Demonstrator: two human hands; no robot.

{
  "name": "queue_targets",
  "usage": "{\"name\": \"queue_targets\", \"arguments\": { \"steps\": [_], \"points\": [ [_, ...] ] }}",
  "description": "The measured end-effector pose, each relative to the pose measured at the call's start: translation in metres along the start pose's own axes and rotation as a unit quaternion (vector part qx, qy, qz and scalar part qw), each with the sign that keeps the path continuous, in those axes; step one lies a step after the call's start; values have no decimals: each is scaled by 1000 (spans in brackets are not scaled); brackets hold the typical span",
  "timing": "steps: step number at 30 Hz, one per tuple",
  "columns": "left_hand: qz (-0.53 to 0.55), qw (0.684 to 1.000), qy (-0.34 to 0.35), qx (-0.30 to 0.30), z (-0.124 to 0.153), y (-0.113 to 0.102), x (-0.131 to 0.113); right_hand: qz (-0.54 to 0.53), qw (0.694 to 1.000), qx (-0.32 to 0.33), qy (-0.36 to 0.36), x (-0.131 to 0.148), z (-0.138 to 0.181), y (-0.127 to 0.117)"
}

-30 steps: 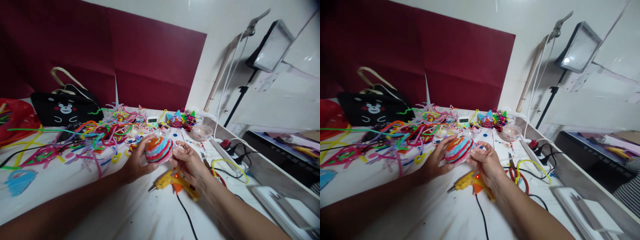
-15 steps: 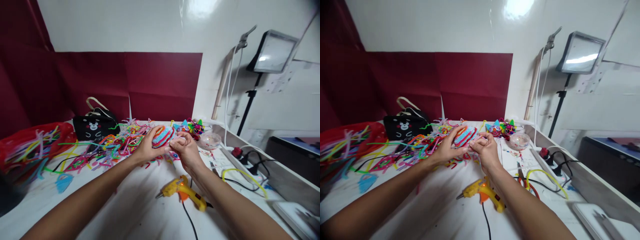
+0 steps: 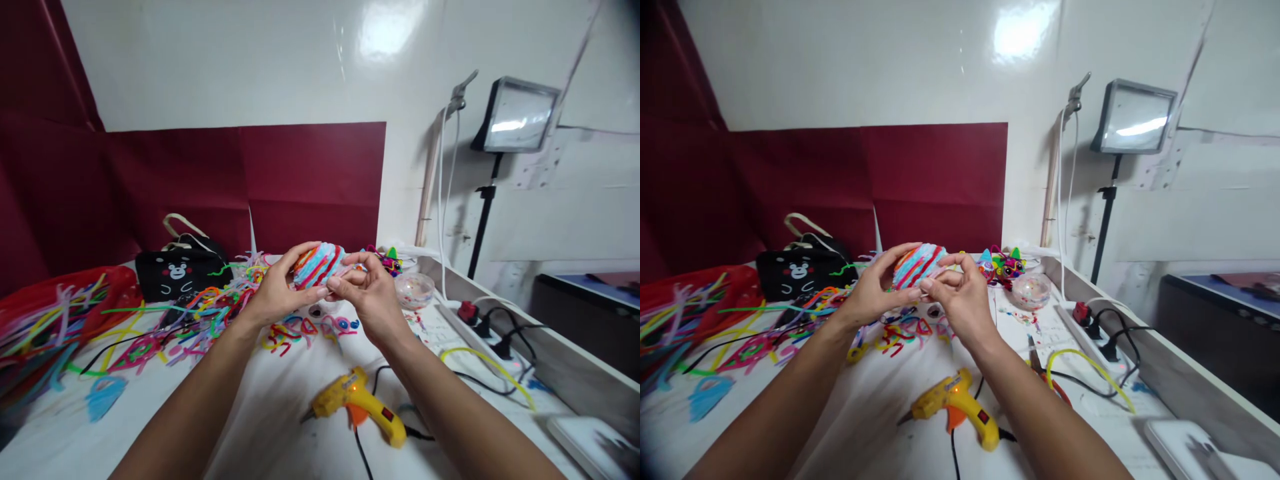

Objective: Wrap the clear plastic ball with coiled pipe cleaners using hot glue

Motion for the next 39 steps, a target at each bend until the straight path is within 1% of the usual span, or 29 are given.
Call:
{"name": "queue_targets", "arguments": {
  "steps": [5, 10, 14, 19, 23, 29, 35, 39],
  "points": [
    [-29, 999, -6, -14, 2, -2, -8, 28, 998, 53, -8, 3, -1, 1],
    [-78, 996, -17, -35, 3, -2, -18, 35, 996, 83, -12, 3, 1, 3],
    [-90, 995, -27, -29, 3, -1, -22, 42, 995, 84, -17, 4, 2, 4],
    [-75, 997, -29, -17, 3, 2, -23, 36, 996, 81, -25, 7, 4, 5],
    [-74, 997, -27, -24, 4, 2, -24, 41, 995, 81, -29, 9, 6, 5],
    [-123, 991, -14, -45, 4, -1, -26, 73, 993, 90, -28, 7, 6, 5],
    [-161, 985, -5, -57, 5, 2, -31, 113, 990, 74, -35, 6, 8, 4],
    [-165, 985, -7, -58, 6, 4, -32, 123, 988, 83, -53, 8, 9, 4]
  ]
}}
Point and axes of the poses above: each hand's wrist, its own z-axis away from the middle knuckle, its own y-axis out of the palm, x = y × z, the point moved 3 cm from there along -z, towards the middle knuckle, and after that the axes turned 5 degrees about y, right-handed, at the moved point
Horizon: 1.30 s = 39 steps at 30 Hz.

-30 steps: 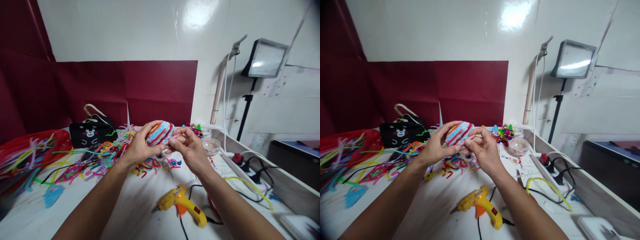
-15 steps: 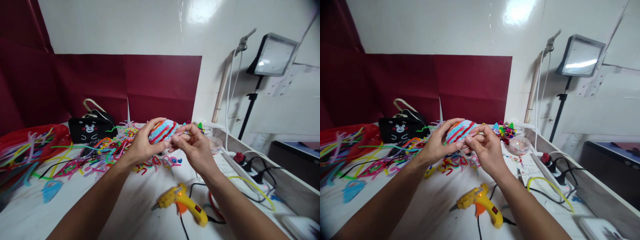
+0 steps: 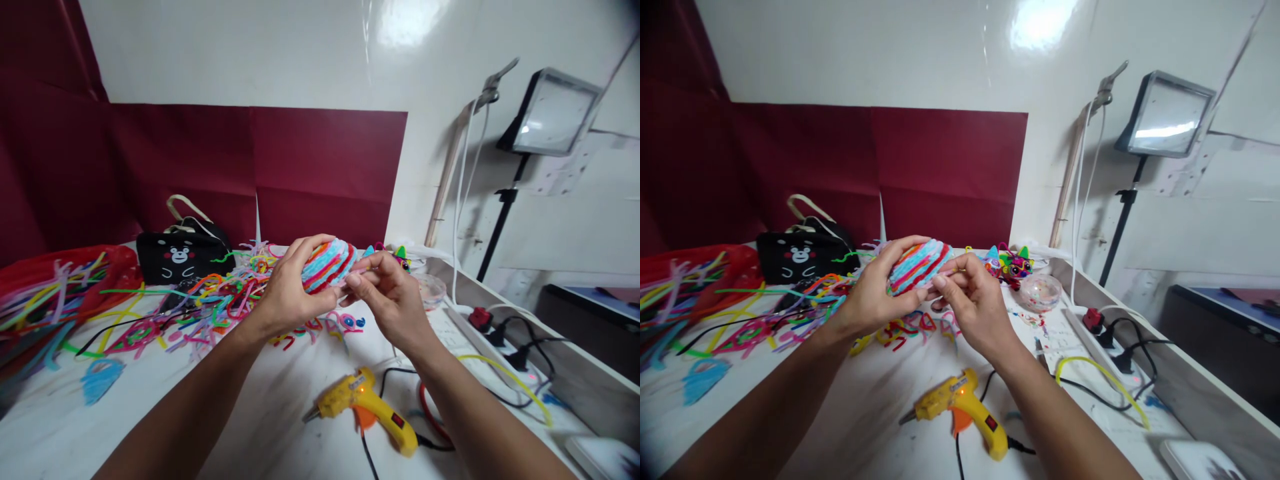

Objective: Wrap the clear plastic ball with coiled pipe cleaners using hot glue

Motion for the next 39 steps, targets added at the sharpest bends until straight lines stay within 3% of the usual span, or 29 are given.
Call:
{"name": "queue_targets", "arguments": {
  "steps": [12, 21, 32, 39],
  "points": [
    [-25, 999, 17, -15, 0, 0, 0, 48, 998, 38, 5, 6, 1, -5],
    [-27, 999, 22, -3, 0, -1, -5, 229, 972, 23, -39, 16, 3, -13],
    [-102, 991, 75, -39, 4, 2, -1, 48, 996, -59, 47, 5, 0, -6],
    [-65, 996, 61, -27, 2, 1, 0, -26, 991, 2, 128, 8, -4, -10]
  ]
}}
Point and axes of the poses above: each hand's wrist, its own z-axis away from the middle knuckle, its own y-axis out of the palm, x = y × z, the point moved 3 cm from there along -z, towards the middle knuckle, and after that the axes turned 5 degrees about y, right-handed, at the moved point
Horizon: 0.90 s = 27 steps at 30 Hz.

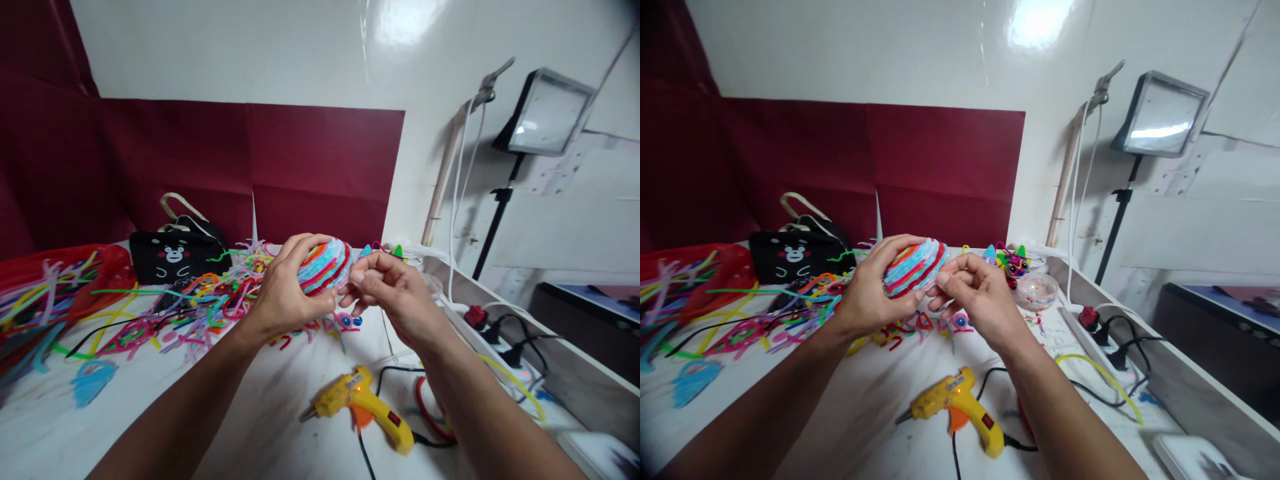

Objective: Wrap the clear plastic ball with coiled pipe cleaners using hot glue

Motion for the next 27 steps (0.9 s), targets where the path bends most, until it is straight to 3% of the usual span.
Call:
{"name": "queue_targets", "arguments": {
  "steps": [27],
  "points": [
    [129, 988, -61, 58, 4, 9, 4, -86, 996, 7, 28, -3, -2, -3]
  ]
}}
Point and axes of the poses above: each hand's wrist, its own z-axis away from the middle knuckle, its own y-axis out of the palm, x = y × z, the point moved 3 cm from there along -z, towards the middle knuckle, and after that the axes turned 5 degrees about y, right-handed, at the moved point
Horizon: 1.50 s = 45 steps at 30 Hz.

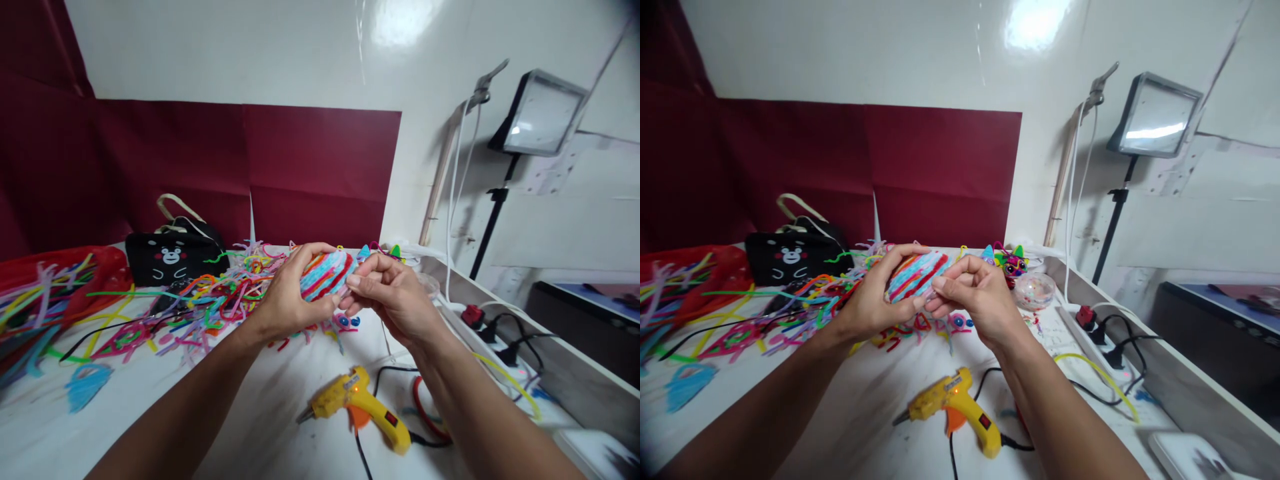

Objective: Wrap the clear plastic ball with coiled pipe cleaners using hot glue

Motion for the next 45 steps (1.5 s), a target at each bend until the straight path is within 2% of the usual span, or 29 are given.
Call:
{"name": "queue_targets", "arguments": {
  "steps": [8, 16, 20, 27, 36, 43, 45],
  "points": [
    [10, 1000, 8, -25, -1, -1, -1, 16, 1000, 19, 6, -3, 0, -1],
    [156, 987, -37, 29, 0, 9, 16, -2, 1000, -6, -11, -4, 0, 0],
    [182, 980, -66, 43, 1, 13, 19, -4, 1000, -25, -6, -6, 0, 1],
    [159, 978, -111, 76, 1, 15, 22, 3, 999, -40, -4, -8, -1, 0],
    [105, 992, -65, 41, 0, 16, 25, 95, 994, -43, 28, -6, -1, -1],
    [27, 998, -59, -4, -2, 7, 29, 190, 979, -71, -13, 4, 2, -8],
    [-8, 999, -45, -27, -2, 4, 32, 251, 966, -62, -3, 4, 2, -9]
  ]
}}
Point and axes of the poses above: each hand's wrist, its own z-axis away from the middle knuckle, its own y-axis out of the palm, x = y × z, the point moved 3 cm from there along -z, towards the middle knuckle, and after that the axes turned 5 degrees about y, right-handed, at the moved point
